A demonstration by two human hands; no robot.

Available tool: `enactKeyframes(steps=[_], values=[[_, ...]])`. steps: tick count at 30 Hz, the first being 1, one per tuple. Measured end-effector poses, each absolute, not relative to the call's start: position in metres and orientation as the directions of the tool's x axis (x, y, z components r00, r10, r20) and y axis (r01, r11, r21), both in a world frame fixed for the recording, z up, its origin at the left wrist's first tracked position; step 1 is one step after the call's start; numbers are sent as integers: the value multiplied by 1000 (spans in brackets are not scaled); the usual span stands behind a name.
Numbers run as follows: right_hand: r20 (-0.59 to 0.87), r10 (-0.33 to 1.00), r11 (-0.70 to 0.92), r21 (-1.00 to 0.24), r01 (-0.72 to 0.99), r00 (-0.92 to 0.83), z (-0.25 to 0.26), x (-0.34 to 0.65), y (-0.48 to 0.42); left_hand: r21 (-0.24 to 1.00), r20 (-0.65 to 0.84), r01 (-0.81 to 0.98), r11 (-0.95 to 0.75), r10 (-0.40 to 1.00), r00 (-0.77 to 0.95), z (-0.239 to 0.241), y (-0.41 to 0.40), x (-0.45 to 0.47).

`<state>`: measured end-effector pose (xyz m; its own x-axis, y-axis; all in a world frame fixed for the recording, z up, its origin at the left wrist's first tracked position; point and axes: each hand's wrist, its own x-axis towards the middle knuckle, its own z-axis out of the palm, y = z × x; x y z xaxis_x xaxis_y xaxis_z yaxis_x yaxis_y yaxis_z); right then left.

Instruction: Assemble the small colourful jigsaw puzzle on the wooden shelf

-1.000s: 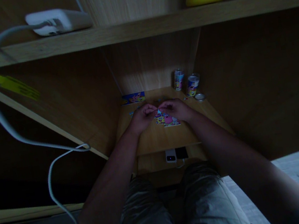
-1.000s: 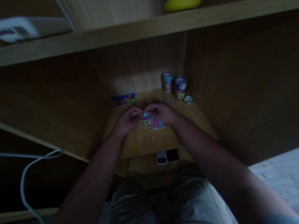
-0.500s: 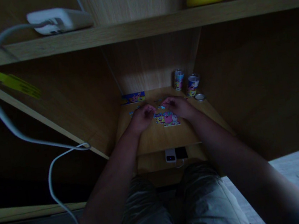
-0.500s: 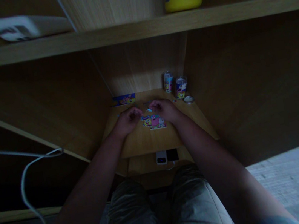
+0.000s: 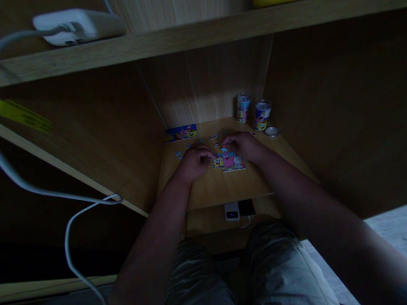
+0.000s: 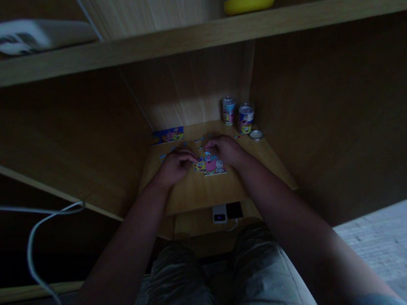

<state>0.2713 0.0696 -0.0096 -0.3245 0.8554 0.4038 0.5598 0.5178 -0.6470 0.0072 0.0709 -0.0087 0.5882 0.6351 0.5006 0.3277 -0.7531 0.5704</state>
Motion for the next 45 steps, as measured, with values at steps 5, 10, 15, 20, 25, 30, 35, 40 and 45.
enactKeyframes(steps=[5, 10, 15, 20, 25, 30, 35, 40, 45], values=[[388, 859, 512, -635, 579, -334, -9, 271, 69, 575, 473, 337, -745, 639, 606, -9, 71, 8], [376, 861, 509, -646, 569, -343, -10, 272, 70, 561, 481, 345, -752, 636, 604, -10, 71, 8], [367, 867, 498, -653, 571, -337, -12, 273, 71, 562, 465, 355, -747, 640, 612, -10, 72, 8], [376, 864, 503, -655, 564, -335, -13, 273, 72, 584, 466, 350, -732, 655, 595, -11, 72, 8], [385, 857, 515, -639, 571, -342, -15, 273, 72, 558, 479, 358, -748, 643, 597, -11, 72, 9], [372, 857, 515, -614, 598, -357, -16, 273, 73, 568, 466, 366, -737, 655, 595, -9, 71, 9], [426, 848, 525, -591, 613, -316, -13, 271, 71, 582, 458, 357, -730, 657, 598, -8, 70, 9], [480, 877, 342, -629, 698, 3, -3, 278, 68, 596, 492, 360, -717, 681, 542, -2, 66, 8], [447, 826, 92, -709, 699, 345, 7, 290, 69, 695, 486, 510, -507, 854, 187, 10, 64, 0]])
